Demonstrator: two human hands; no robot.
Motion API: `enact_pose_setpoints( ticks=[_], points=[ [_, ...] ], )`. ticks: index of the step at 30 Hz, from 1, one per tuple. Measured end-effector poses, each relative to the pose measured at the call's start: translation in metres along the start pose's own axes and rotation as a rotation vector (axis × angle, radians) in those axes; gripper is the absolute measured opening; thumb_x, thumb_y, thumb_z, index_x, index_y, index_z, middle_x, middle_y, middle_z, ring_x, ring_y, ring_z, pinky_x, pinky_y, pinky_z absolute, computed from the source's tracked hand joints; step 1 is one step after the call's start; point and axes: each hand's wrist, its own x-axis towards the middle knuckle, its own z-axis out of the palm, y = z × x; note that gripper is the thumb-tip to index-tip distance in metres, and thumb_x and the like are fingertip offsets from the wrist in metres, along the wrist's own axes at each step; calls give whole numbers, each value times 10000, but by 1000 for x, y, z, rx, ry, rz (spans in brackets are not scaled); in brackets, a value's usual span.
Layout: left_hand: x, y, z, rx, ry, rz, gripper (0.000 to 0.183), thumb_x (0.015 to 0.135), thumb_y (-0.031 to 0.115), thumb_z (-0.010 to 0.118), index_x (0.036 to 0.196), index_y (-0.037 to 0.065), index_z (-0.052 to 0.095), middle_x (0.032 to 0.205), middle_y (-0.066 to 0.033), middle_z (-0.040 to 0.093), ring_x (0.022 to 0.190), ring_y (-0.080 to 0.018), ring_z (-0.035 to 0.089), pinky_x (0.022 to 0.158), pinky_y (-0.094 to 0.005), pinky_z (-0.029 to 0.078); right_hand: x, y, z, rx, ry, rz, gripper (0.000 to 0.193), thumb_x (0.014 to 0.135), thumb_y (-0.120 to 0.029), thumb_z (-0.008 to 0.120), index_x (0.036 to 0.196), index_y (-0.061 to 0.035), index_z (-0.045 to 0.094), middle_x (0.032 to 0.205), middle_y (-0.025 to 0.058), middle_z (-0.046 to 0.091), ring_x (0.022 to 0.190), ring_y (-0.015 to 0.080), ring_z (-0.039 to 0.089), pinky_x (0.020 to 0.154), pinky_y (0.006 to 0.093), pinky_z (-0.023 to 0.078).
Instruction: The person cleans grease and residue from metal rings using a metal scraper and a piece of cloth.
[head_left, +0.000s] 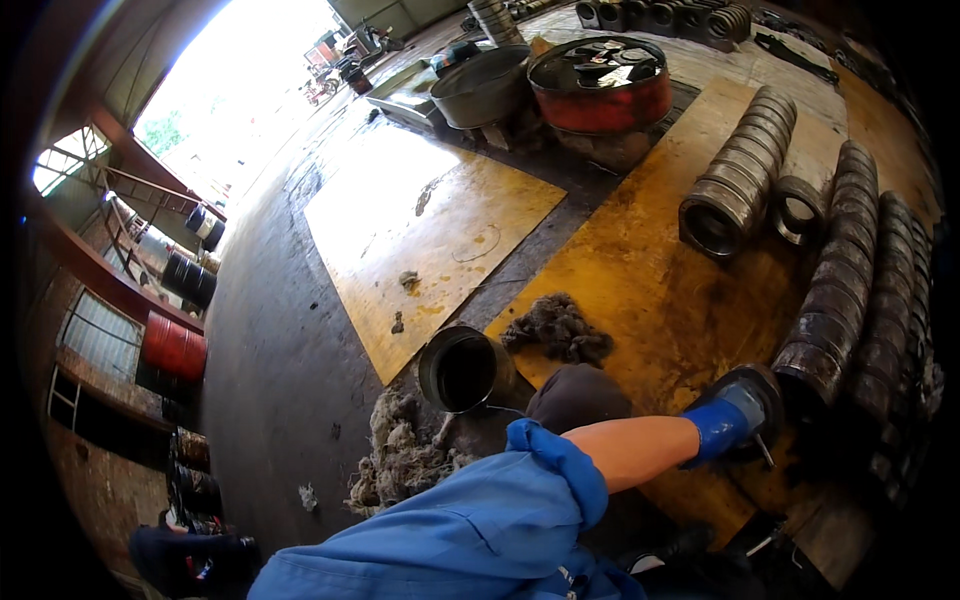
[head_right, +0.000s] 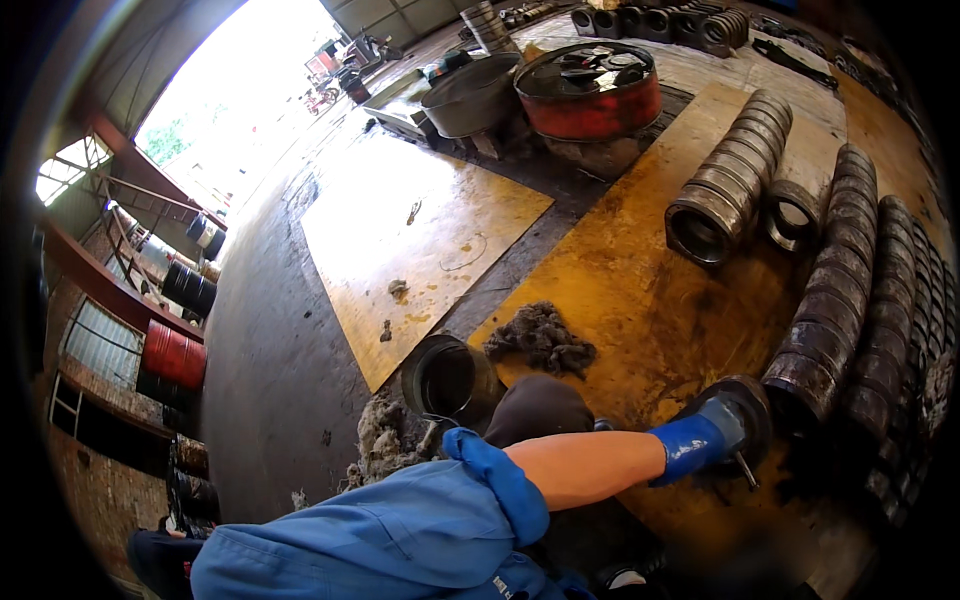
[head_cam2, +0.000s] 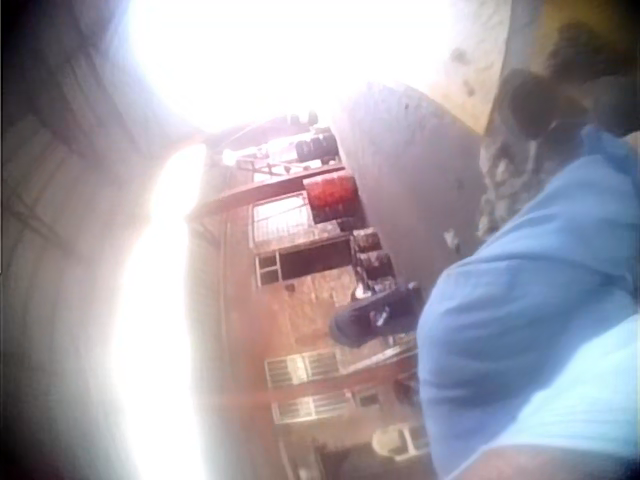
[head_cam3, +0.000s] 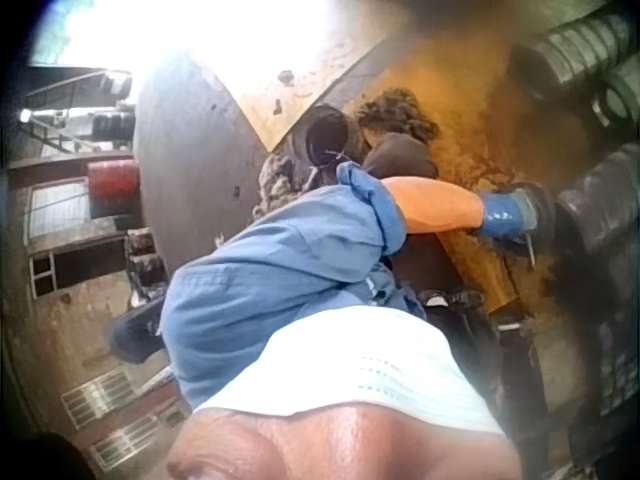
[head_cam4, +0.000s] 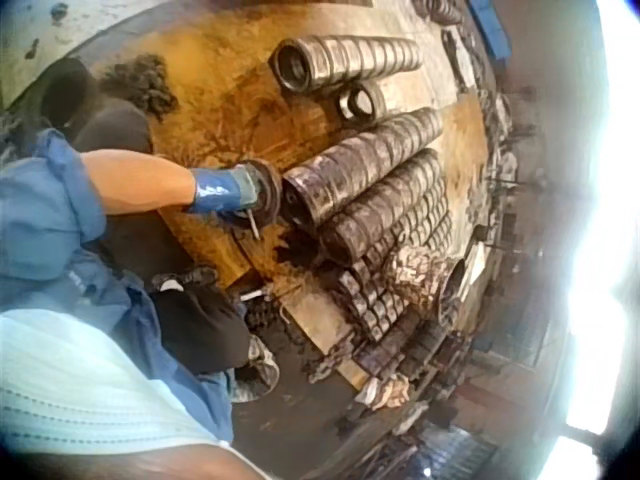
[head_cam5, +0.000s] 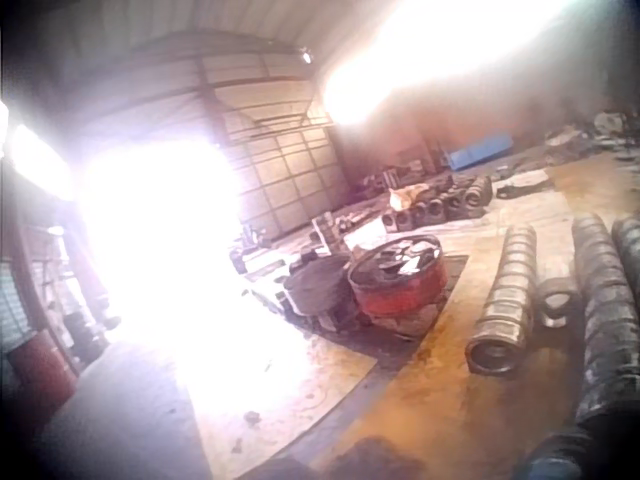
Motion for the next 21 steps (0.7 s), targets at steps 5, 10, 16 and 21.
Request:
enact_pose_setpoints(
  ticks=[5,10,16,21],
  points=[
    [-7,3,-4,-12,11,17,249,784,286,641,977,149,720,1005,-84,699,974,-268,663,790,-404,530,-2,35,-25,176,85,-21,314,784,-124,711,1062,-22,605,897,124,661,758,224,651,636,339,545],
    [-14,8,-6,-16,-6,32,253,791,289,635,985,151,719,1017,-80,699,982,-264,662,792,-401,529,-10,79,-85,464,217,-58,328,797,-113,705,1091,-22,591,903,117,657,751,210,647,623,328,545],
    [-20,13,-13,3,-16,75,258,799,292,628,996,152,719,1031,-75,698,991,-260,660,794,-399,528,-81,90,-206,821,423,-116,346,811,-99,696,1126,-21,574,910,108,652,744,194,641,608,314,544],
    [-3,29,-16,25,-24,147,263,805,294,623,1005,153,719,1043,-71,697,999,-256,659,795,-396,527,-178,37,-289,1176,504,-269,361,824,-87,689,1155,-21,560,916,101,648,738,180,637,596,303,544]
  ],
)
